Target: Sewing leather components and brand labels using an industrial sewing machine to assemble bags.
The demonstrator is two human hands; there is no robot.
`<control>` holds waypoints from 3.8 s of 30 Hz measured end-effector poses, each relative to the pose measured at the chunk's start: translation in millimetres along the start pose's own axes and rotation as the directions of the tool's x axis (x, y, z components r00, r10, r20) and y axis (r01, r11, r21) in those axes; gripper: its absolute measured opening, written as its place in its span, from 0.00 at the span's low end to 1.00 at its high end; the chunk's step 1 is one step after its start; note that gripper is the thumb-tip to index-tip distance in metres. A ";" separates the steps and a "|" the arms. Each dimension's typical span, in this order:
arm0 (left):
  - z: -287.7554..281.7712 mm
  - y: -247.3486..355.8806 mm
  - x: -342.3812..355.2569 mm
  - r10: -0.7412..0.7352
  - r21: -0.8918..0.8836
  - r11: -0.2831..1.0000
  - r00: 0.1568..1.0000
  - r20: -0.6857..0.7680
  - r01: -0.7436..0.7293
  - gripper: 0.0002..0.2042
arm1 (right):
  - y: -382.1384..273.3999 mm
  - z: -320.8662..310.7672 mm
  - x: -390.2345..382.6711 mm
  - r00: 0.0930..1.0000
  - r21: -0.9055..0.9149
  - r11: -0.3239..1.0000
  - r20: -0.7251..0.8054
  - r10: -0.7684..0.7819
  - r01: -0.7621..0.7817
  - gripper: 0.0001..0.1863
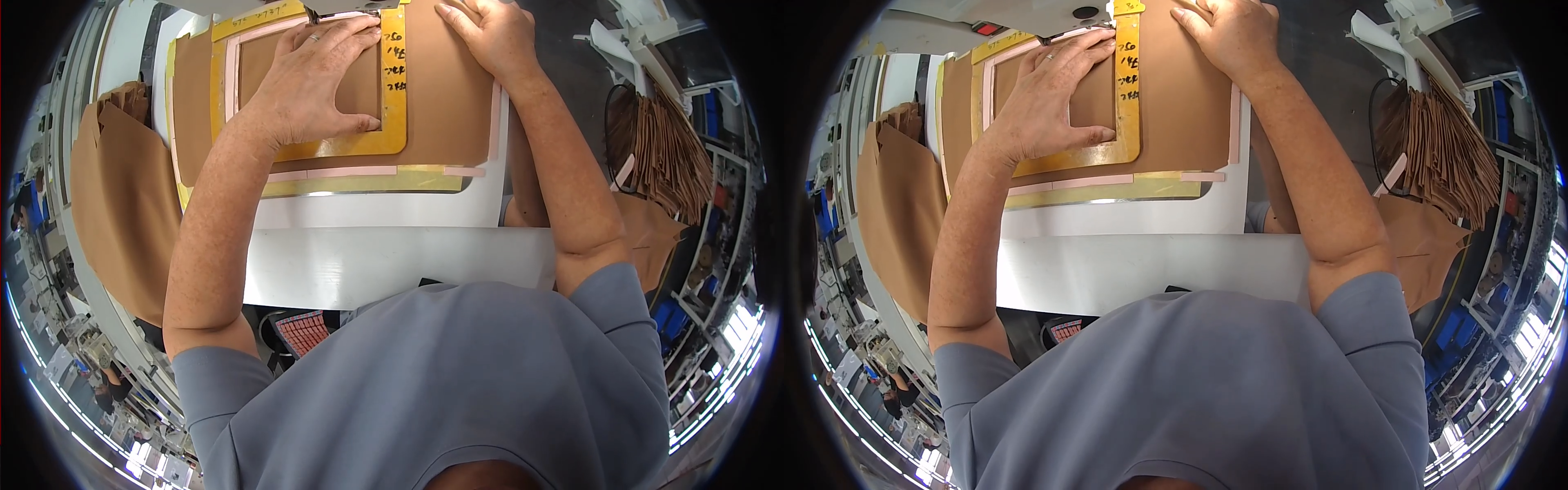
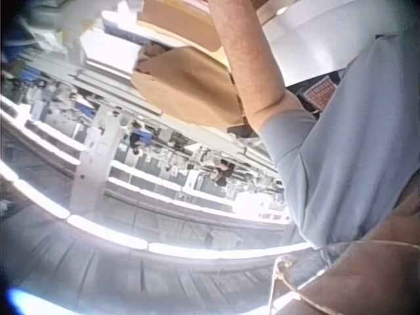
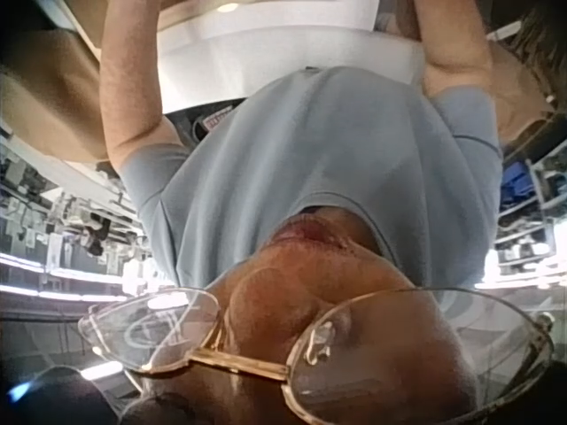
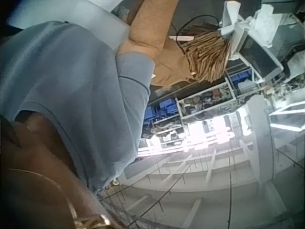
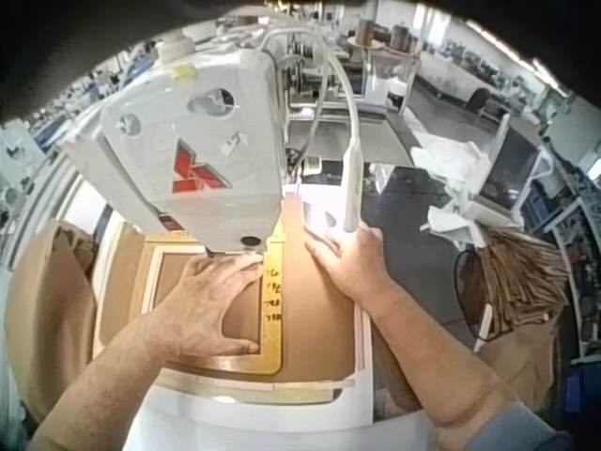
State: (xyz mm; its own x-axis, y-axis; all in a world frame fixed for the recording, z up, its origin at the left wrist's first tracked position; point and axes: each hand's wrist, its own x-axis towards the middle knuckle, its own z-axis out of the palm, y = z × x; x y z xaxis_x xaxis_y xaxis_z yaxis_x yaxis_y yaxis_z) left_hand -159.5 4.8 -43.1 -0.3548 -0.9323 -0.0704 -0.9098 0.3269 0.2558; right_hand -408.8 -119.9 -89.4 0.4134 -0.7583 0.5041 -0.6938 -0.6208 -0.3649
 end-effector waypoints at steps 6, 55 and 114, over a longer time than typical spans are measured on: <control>-1.1 0.8 -0.6 0.009 -0.015 1.000 1.000 0.000 -0.009 0.54 | 8.2 -10.7 -6.3 0.984 -0.138 0.990 0.172 0.042 -0.018 0.24; -4.5 12.6 2.5 0.075 0.062 0.995 0.991 0.114 -0.082 0.53 | 106.3 -204.9 -84.7 0.904 -0.275 0.883 0.092 0.418 -0.381 0.16; 12.6 -3.0 -3.5 -0.274 -0.697 0.693 0.962 -0.016 0.185 0.22 | -79.3 -23.4 -78.1 0.968 0.469 0.882 0.240 -0.079 -0.044 0.06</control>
State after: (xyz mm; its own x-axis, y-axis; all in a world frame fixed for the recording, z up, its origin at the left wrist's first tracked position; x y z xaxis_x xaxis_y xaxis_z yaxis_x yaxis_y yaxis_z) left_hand -158.3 9.1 -55.7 -0.0886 -0.9886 -0.1220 -0.5463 -0.0542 0.8359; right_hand -399.9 -6.8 -81.5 0.5964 -0.7324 0.3285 -0.3540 -0.6073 -0.7112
